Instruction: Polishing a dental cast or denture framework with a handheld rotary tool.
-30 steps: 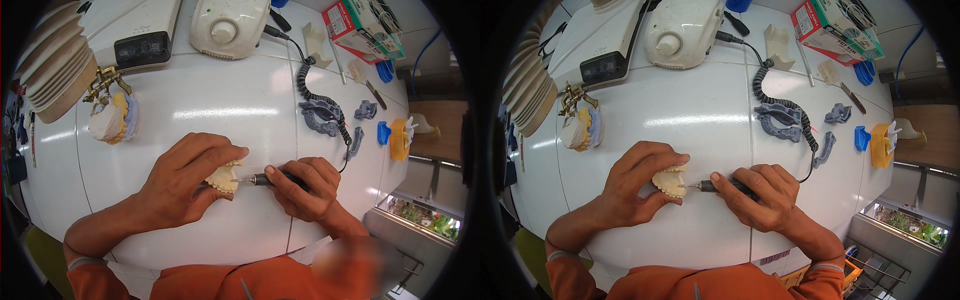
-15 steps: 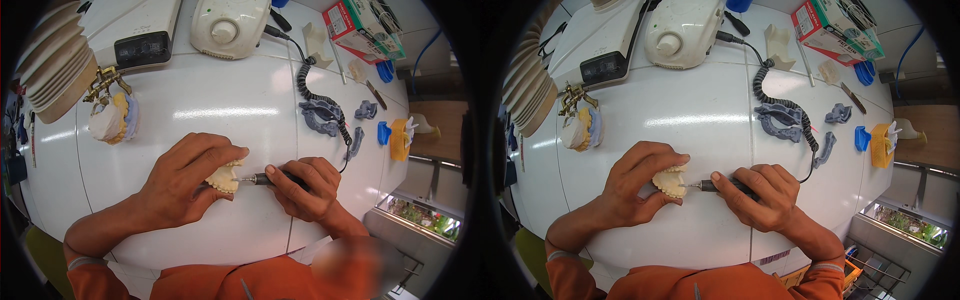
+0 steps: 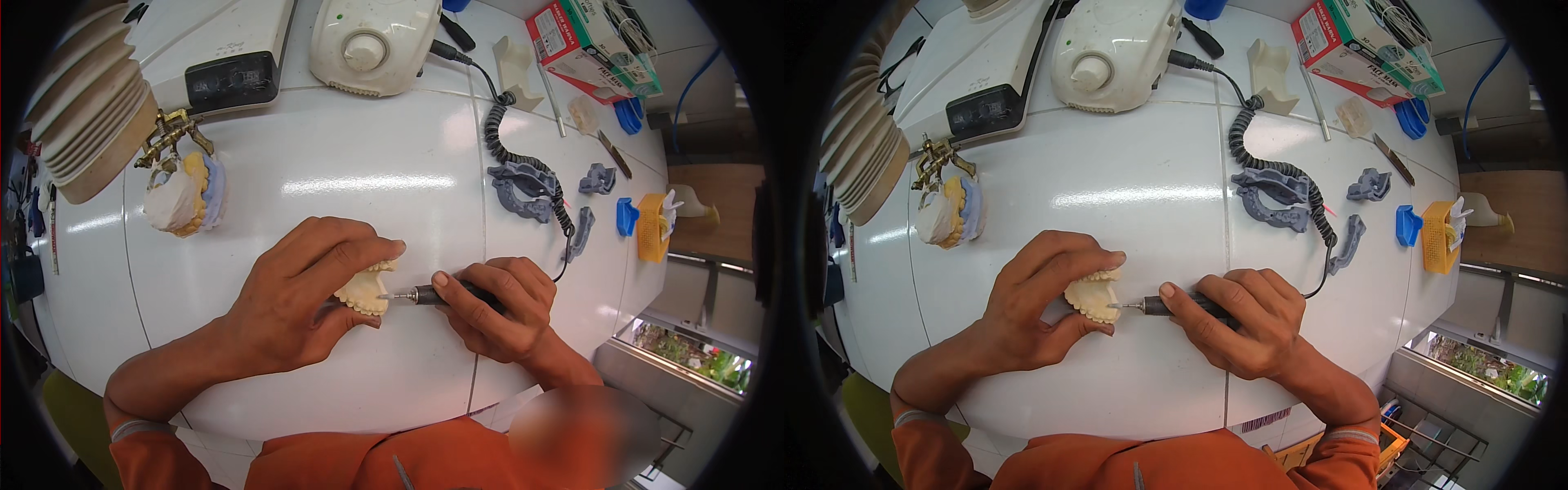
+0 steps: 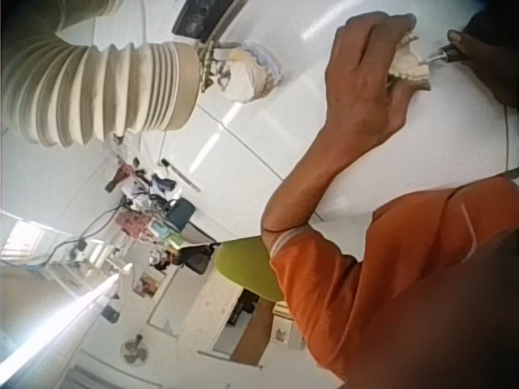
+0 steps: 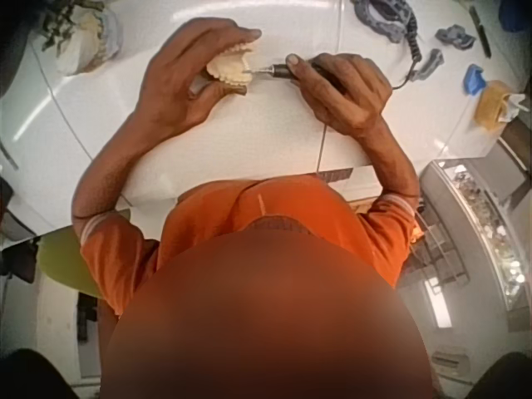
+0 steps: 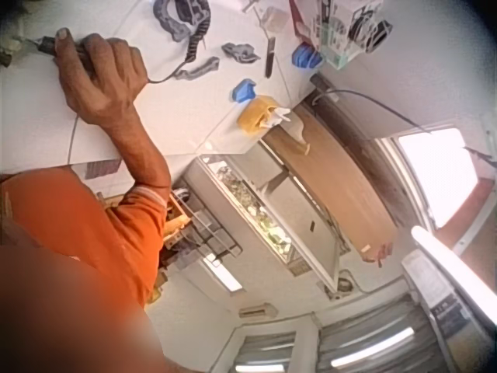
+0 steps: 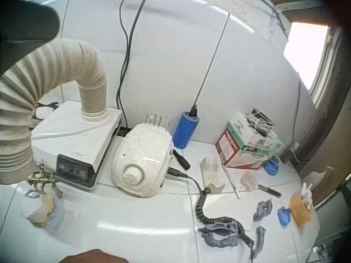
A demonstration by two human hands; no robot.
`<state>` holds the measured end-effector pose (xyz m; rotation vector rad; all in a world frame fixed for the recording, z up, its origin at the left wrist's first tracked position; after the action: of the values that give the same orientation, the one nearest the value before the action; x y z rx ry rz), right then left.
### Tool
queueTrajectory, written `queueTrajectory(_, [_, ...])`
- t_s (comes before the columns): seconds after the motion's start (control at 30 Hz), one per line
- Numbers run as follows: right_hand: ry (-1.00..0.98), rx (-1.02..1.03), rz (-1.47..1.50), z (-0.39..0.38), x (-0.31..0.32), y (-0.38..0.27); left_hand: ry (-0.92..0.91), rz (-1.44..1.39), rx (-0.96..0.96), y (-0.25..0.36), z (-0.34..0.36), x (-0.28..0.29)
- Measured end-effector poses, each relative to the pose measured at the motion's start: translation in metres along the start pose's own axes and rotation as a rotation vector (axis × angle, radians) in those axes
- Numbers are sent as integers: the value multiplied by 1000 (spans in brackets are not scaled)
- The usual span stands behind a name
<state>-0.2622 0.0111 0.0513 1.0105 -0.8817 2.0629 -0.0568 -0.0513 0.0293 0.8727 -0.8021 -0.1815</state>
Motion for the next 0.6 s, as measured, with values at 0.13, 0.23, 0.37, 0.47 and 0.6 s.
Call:
queueTrajectory(0.13, [-2,-1,-12,0,1,0,5,1,-10,0,0,0])
queueTrajectory(0.23, [-6,0,-32,1,-1,1,-3,5,-3,-1,-1,-1])
queueTrajectory(0.37, [7,6,-13,1,0,0,1,2,-2,0,0,0])
queueTrajectory(0.47, [10,6,-20,1,0,0,3,3,-4,0,0,0])
queueTrajectory(0.6, [10,8,-23,1,-1,-1,5,1,-9,0,1,0])
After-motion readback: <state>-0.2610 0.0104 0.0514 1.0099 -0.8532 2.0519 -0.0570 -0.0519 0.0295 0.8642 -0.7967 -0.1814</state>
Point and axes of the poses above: each hand's wrist, its own z-axis towards the middle knuckle, its own x-axis out of the back of the hand, y = z × x, the point moved 8 cm from there along z, towards the middle knuckle, and after that the axes turned 9 degrees about -x, right-handed, at the moved point
